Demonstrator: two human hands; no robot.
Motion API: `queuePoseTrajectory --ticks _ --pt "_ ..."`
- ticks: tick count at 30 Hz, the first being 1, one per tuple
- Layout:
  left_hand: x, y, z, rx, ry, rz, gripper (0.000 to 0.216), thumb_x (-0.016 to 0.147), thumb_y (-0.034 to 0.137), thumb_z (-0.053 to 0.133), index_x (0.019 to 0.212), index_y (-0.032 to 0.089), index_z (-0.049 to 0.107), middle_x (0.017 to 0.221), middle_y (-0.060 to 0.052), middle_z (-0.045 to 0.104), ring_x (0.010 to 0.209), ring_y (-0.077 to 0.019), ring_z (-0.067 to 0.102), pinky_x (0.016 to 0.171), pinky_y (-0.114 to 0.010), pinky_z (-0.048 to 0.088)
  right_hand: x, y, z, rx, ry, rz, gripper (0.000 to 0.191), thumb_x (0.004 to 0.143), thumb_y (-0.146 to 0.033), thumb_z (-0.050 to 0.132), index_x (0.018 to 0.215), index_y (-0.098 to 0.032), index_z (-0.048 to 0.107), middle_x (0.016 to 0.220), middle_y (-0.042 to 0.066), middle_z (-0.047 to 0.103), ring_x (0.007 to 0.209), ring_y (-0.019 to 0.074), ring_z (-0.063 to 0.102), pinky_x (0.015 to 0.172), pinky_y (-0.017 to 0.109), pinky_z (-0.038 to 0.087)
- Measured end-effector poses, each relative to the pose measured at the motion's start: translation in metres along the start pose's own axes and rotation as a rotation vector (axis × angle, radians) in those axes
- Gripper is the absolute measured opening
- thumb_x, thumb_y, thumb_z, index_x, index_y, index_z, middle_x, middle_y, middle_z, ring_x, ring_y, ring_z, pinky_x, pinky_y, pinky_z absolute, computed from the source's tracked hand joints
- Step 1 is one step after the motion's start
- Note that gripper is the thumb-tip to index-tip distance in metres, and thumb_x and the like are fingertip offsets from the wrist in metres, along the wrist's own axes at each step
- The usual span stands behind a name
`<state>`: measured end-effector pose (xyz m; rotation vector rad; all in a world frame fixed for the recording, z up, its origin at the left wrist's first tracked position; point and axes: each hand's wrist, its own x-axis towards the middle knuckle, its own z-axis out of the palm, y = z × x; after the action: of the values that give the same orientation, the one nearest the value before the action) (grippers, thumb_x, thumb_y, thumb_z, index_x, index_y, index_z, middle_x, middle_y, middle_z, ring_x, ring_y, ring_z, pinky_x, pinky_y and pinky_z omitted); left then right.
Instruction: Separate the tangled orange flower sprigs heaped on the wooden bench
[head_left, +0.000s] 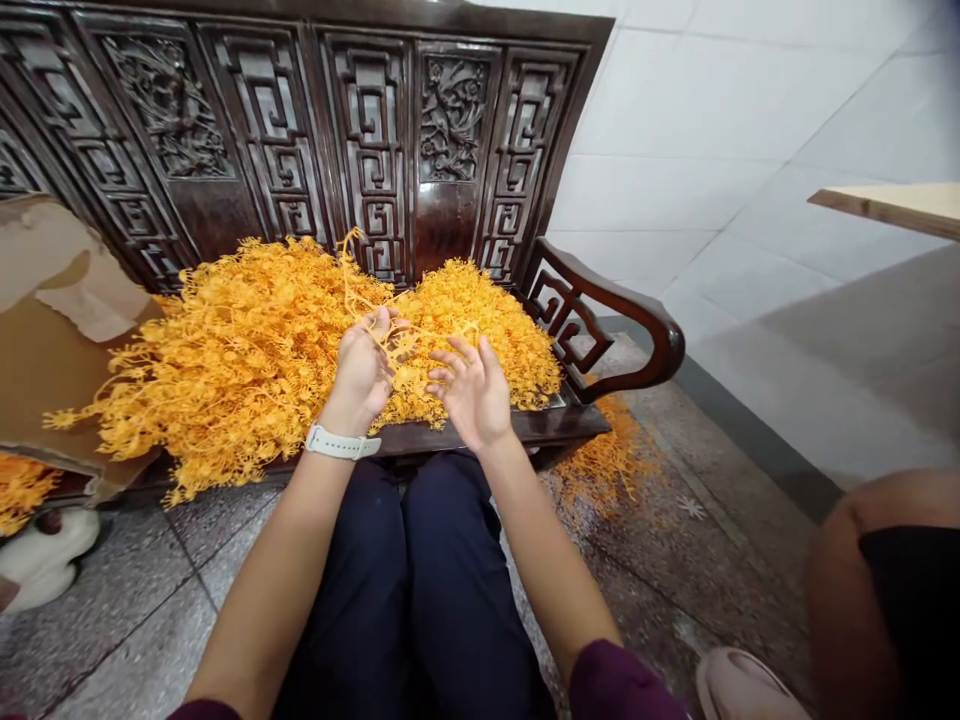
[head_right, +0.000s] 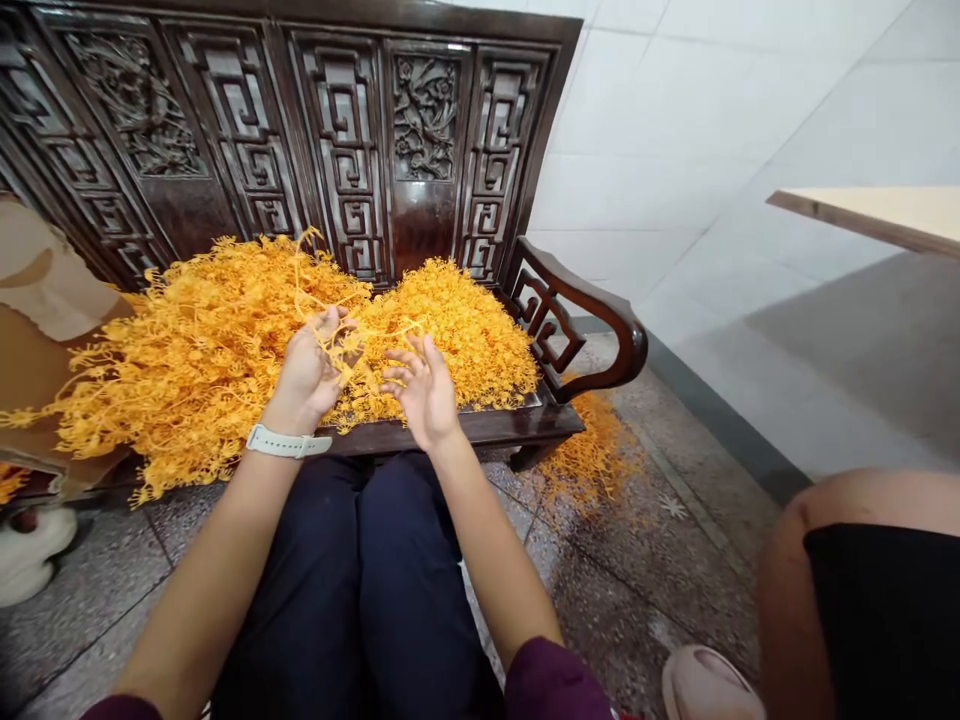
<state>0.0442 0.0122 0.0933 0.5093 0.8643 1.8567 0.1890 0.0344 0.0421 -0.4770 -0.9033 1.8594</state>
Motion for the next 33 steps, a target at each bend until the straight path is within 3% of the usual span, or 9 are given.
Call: queuePoseTrajectory --ticks 3,5,8,12,18,22,25,28,33 --pt "-0.002 -0.003 0.001 -0.004 -0.006 0.008 0.013 0.092 0.019 0.077 0.084 0.015 0.067 0.073 0.000 0.071 0.057 -0.0075 0.063 0.056 -0.016 0.049 -0.005 0.013 0.011 0.007 -0.124 0.017 0.085 0.085 -0.092 0.040 0.124 -0.021 0.063 0.118 0.012 0.068 0.094 0.0207 0.065 0.075 0.032 0.056" --pt "-0.002 -0.005 0.000 -0.019 -0.008 0.004 0.015 0.091 0.017 0.077 0.081 0.015 0.066 0.072 0.000 0.070 0.059 -0.0074 0.064 0.059 -0.016 0.051 -0.007 0.019 0.015 -0.037 -0.124 -0.071 0.087 0.083 -0.094 0.039 0.125 -0.022 0.065 0.122 0.011 0.067 0.100 0.0210 0.064 0.078 0.031 0.055" --pt "-0.001 -0.007 -0.003 -0.036 0.002 -0.003 0.015 0.093 0.014 0.074 0.080 0.015 0.065 0.073 0.000 0.070 0.063 -0.0078 0.066 0.063 -0.016 0.053 -0.008 0.025 0.018 -0.086 -0.064 -0.191 0.080 0.085 -0.091 0.042 0.123 -0.024 0.066 0.118 0.009 0.067 0.099 0.0201 0.064 0.078 0.030 0.053" --pt "0.002 -0.008 -0.007 -0.033 0.018 -0.013 0.012 0.096 0.013 0.069 0.084 0.014 0.066 0.082 -0.003 0.074 0.066 -0.0080 0.069 0.060 -0.016 0.052 -0.010 0.032 0.017 -0.142 0.036 -0.232 0.074 0.092 -0.086 0.038 0.121 -0.024 0.068 0.109 0.008 0.066 0.090 0.0177 0.063 0.076 0.030 0.052" --pt "-0.003 -0.012 -0.004 0.106 -0.023 0.016 0.010 0.093 0.014 0.073 0.084 0.014 0.068 0.078 -0.004 0.074 0.064 -0.0095 0.069 0.061 -0.017 0.053 -0.008 0.033 0.023 -0.281 0.114 -0.331 0.046 0.089 -0.062 0.071 0.114 -0.023 0.068 0.102 0.005 0.067 0.087 0.0153 0.061 0.078 0.028 0.052" --pt "-0.006 -0.015 0.000 0.200 -0.070 0.075 0.013 0.087 0.019 0.080 0.082 0.014 0.069 0.077 -0.005 0.075 0.064 -0.0104 0.069 0.060 -0.017 0.052 -0.006 0.029 0.029 -0.259 0.163 -0.353 0.034 0.092 -0.054 0.070 0.100 -0.022 0.068 0.098 0.005 0.069 0.092 0.0164 0.063 0.084 0.029 0.053" --pt "-0.007 -0.017 0.003 0.217 -0.075 0.138 0.016 0.082 0.017 0.085 0.079 0.014 0.069 0.079 -0.004 0.075 0.066 -0.0101 0.069 0.062 -0.017 0.052 -0.006 0.029 0.029 -0.173 0.154 -0.304 0.039 0.096 -0.060 0.061 0.099 -0.022 0.068 0.099 0.005 0.068 0.093 0.0179 0.065 0.080 0.030 0.054" --pt "-0.009 -0.018 0.004 0.226 -0.098 0.104 0.015 0.083 0.015 0.083 0.079 0.014 0.069 0.080 -0.004 0.074 0.062 -0.0087 0.067 0.060 -0.017 0.052 -0.005 0.032 0.026 -0.155 0.191 -0.284 0.041 0.095 -0.063 0.062 0.098 -0.022 0.066 0.095 0.005 0.067 0.083 0.0162 0.062 0.069 0.028 0.051" --pt "-0.010 -0.014 0.004 0.189 -0.104 -0.040 0.009 0.089 0.014 0.076 0.085 0.014 0.068 0.082 -0.004 0.073 0.062 -0.0092 0.068 0.062 -0.019 0.056 -0.001 0.032 0.021 -0.106 0.270 -0.270 0.046 0.088 -0.063 0.070 0.080 -0.022 0.050 0.069 -0.004 0.046 0.053 0.0082 0.036 0.046 0.022 0.032"
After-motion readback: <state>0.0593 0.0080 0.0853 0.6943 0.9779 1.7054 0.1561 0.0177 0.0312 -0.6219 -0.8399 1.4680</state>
